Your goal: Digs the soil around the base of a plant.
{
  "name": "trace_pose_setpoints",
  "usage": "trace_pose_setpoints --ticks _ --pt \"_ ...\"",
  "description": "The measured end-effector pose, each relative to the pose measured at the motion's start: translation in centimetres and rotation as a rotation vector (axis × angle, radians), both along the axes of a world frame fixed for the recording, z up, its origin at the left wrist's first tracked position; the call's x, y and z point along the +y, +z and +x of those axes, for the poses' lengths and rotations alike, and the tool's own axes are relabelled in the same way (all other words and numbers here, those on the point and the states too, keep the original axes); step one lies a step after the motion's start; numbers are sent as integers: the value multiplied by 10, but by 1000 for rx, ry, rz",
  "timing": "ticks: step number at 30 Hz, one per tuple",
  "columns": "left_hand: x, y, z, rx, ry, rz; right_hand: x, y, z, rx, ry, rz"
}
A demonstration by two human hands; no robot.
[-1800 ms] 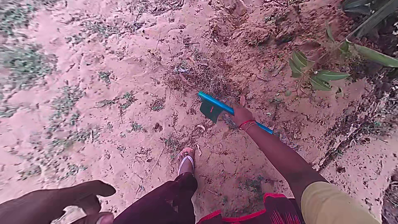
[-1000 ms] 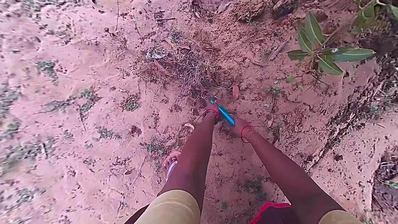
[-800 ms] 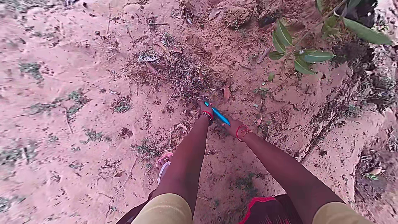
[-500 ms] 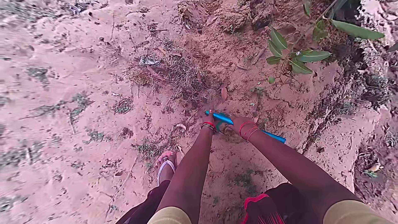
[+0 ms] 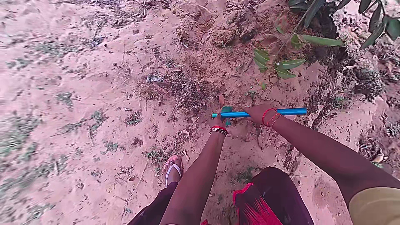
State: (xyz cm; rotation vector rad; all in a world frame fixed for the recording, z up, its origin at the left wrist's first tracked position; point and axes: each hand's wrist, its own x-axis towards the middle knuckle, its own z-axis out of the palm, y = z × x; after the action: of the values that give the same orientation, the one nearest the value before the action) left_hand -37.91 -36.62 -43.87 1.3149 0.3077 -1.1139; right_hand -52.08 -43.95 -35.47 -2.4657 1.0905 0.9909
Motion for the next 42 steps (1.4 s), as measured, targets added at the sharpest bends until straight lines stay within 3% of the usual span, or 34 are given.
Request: trace_pose_setpoints --ticks 3,7,12,15,17,21,26,29,34,39,42 --pt "-5 22 -3 -211 -42 -113 -4 -5 -20 -104 -69 -70" --pt "-25 33 30 -473 -80 -213 -11 -20 10 -253 -177 -112" --pt "-68 -25 77 -533 -265 -85 -25 -77 51 -311 -381 15" --pt "-62 -70 58 -433 -592 75 -1 -118 41 -272 -647 122" --pt "-44 -80 24 -318 -736 84 14 -123 24 -251 -739 137" --pt "-34 -71 -4 -405 -448 219 27 -88 19 -103 -592 181" --pt "-23 -60 20 -140 -572 162 31 -90 18 -64 -553 164" --pt "-19 -44 25 -95 -638 144 26 -85 24 -48 -517 163" --pt "-20 -44 21 -74 -488 142 31 -69 23 -7 -392 59" --pt "-16 -41 19 -68 -567 177 5 -77 15 6 -279 13" --pt "-24 -55 19 -96 -370 267 8 -79 20 -43 -183 21"
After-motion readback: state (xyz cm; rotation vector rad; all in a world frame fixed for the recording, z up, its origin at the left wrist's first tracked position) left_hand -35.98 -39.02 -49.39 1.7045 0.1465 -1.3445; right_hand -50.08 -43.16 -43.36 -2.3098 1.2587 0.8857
